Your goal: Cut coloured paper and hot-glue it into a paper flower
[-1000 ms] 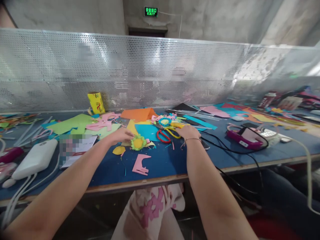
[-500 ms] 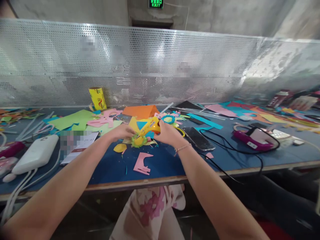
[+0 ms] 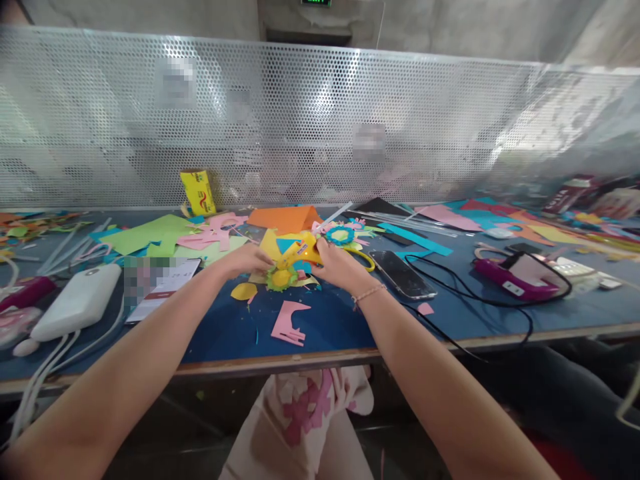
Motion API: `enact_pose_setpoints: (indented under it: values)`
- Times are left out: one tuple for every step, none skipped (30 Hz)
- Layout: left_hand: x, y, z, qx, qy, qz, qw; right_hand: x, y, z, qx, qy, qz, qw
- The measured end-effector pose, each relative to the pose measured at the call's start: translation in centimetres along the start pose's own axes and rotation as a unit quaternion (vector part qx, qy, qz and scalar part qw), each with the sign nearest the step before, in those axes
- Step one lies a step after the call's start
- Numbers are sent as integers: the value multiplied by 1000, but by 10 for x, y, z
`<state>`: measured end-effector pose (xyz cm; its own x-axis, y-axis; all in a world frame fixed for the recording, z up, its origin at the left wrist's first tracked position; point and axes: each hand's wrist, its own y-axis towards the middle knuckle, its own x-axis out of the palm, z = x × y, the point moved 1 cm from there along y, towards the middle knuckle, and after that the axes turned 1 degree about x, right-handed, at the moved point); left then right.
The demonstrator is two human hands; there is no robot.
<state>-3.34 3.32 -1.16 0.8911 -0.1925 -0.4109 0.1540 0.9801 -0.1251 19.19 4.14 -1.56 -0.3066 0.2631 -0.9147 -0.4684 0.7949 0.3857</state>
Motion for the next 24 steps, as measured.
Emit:
enact_pose_setpoints:
  values:
    - [0,-1,1,-2,2,-2,1000,-1,-1,-1,-5,0,1,1000]
    - [0,-1,2,-2,7,-4,1000,-2,-1,-1,-10,-4,2,1000]
    - [0,-2,3,-2,14,-5,1000,-3,-2,-2,-15,-13,4,1000]
    - [0,-3,4,-2,24,-5,1000,-4,-2,-3,-21,-27,6,999]
    - [0,-4,5,-4,34,-6,999,-5,-3,-3,-27,-42,10,999]
    - [0,-4,6,-7,43,-8,999,-6,-3,-4,-34,-56,13,998]
    - [-1,-5,7,-10,49,-10,999,-7,-4,-4,-41,-68,16,997]
    - [-1,-6,7,-13,53,-14,998,-8,-4,-4,-46,-77,18,996]
    - [-1,-7,8,-16,58,-16,998,-9,-4,-4,-49,-86,17,995]
    - [-1,-8,9,-18,65,-16,998,-9,-4,-4,-50,-93,16,994]
    - [-1,-9,10,-19,73,-13,997,-10,-4,-4,-50,-100,14,994]
    - [-1,-10,11,-20,82,-9,996,-11,-5,-4,-48,-105,13,993]
    - [-1,-10,11,-20,88,-4,996,-11,-5,-4,-46,-109,12,993]
    - [-1,-10,12,-21,92,-1,996,-12,-5,-4,-45,-111,12,993]
    - [-1,-10,12,-21,94,0,995,-12,-5,-4,-45,-112,12,993]
    - [-1,-10,11,-21,94,-2,995,-13,-5,-4,-46,-111,12,993]
    - [0,-10,11,-19,92,-4,996,-13,-6,-4,-47,-110,12,993]
    - [0,-9,10,-17,89,-6,996,-14,-6,-4,-49,-109,13,993]
    - [0,-9,10,-16,87,-7,996,-14,-6,-4,-51,-107,13,993]
    - [0,-8,9,-14,86,-7,996,-14,-6,-4,-53,-105,14,993]
    - [0,-8,9,-14,84,-7,996,-14,-6,-4,-55,-102,14,993]
    - [0,-8,9,-14,83,-6,996,-14,-6,-3,-58,-100,14,993]
    - [-1,-8,9,-15,84,-5,996,-14,-6,-3,-61,-99,15,993]
    - [-1,-8,9,-16,85,-5,996,-14,-6,-3,-65,-98,15,993]
